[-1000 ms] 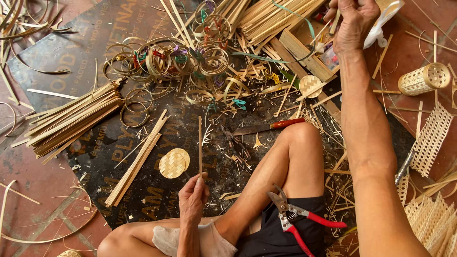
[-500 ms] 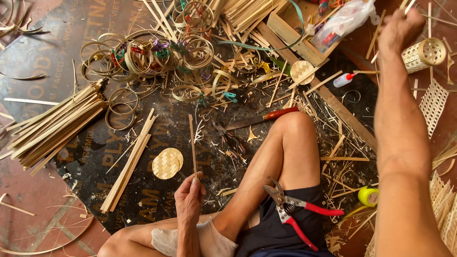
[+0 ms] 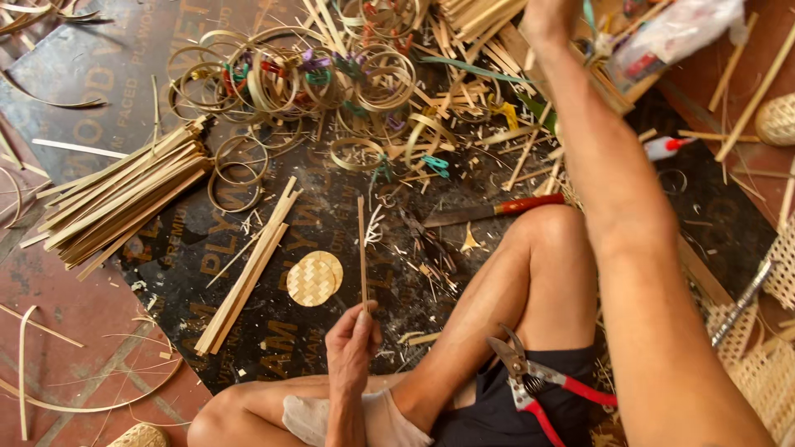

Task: The person sits on the floor and applies glue from a squeeze bottle to the rim of a woven bamboo basket, then presses a woven bamboo lid onto the glued rim. They then sort and trim bamboo strips with pliers, splitting and cutting strips to size for basket making.

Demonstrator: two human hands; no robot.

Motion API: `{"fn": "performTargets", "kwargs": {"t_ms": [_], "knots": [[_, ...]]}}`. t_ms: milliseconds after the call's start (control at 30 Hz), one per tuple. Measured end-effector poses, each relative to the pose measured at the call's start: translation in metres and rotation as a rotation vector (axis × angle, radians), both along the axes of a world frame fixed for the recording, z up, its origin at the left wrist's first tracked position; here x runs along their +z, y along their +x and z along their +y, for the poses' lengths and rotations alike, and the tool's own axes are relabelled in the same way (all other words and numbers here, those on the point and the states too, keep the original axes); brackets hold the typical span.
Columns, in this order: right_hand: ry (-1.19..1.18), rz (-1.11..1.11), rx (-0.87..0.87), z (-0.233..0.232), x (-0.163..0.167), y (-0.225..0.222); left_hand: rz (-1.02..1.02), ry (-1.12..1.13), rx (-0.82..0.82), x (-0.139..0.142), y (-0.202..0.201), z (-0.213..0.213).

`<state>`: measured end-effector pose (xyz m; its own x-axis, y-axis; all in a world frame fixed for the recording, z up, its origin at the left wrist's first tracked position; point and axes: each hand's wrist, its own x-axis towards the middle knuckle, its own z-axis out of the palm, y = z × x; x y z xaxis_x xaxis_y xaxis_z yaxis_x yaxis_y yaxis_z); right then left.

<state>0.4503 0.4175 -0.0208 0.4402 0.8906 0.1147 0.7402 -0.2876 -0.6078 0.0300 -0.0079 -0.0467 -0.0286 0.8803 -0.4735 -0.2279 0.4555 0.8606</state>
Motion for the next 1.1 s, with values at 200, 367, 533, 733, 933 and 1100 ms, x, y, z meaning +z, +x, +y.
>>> {"fn": "performTargets", "kwargs": {"t_ms": [200,367,533,733,933,1100], "knots": [[-0.207,-0.056,-0.087,0.031,-0.003,0.002,0.063,-0.149,0.031,-0.006,-0.006,-0.003],[-0.239,-0.033,-0.088,0.014,0.012,0.048,-0.092,-0.073,0.029,-0.01,-0.007,0.001],[-0.266,-0.008,-0.015,0.006,0.026,0.043,-0.134,-0.062,0.017,-0.012,-0.004,0.005],[-0.218,0.013,0.04,-0.011,0.033,0.005,-0.134,-0.046,0.042,-0.007,-0.004,0.004],[-0.136,0.042,0.023,-0.007,0.047,-0.02,-0.169,-0.018,0.074,-0.005,-0.005,0.005],[-0.105,0.098,-0.076,-0.021,0.032,-0.001,-0.166,0.013,0.041,-0.002,-0.006,0.002]]}}
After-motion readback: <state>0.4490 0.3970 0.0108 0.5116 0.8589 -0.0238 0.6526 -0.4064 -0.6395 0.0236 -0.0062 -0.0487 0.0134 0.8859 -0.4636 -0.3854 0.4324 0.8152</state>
